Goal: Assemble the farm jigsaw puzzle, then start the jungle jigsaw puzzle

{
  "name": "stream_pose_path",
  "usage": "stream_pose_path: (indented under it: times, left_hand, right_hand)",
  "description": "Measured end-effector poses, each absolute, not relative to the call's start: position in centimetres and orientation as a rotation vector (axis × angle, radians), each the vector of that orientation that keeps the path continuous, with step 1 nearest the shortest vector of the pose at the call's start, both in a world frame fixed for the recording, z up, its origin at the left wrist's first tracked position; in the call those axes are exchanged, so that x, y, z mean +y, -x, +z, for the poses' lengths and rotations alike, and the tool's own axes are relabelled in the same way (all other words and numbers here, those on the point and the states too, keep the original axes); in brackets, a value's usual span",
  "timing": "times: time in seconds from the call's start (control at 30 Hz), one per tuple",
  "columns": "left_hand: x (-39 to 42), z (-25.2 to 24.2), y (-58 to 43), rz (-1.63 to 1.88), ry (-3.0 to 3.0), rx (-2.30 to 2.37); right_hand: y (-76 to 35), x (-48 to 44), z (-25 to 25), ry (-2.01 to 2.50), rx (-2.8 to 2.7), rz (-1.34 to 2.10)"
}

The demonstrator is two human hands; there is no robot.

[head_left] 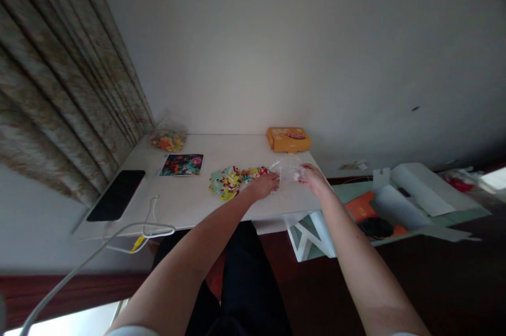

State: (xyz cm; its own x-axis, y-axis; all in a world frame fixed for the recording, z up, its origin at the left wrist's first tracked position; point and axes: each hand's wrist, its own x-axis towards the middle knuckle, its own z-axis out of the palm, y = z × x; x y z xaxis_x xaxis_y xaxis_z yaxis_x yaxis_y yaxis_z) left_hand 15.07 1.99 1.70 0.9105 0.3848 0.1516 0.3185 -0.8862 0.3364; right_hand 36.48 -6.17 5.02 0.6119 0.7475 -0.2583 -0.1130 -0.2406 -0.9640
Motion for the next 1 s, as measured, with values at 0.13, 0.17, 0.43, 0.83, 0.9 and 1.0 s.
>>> stream_pose_path:
  times: [0.13, 0.17, 0.43, 0.83, 0.9, 1.0]
  left_hand:
    - [2.3, 1.4, -17.3, 0.167, -2.798, 0.556]
    - [2.5, 1.3, -17.7, 0.144, -2.799, 0.599]
    - [2.2, 1.0, -19.0, 0.119, -2.761, 1.007]
    - [2.1, 2.5, -14.6, 0.102, -2.868, 0.956]
    - [2.3, 2.5, -13.7, 0.131, -2.877, 0.948]
    - [2.4, 2.3, -12.7, 0.178, -2.863, 0.961]
  right_hand:
    - [-36.4, -6.6, 2.8, 1.648, -0.601, 0.927]
    - [-36.3, -6.7, 2.2, 1.664, -0.613, 0.919]
    - [-36.4, -7.8, -0.3, 1.619, -0.597, 0.854]
    - [-36.5, -8.1, -0.2, 1.57, -0.541, 0.774]
    - [-36.9, -8.3, 0.4, 1.601, -0.583, 0.764]
    - [-38.2, -8.6, 1.6, 1.602, -0.656, 0.751]
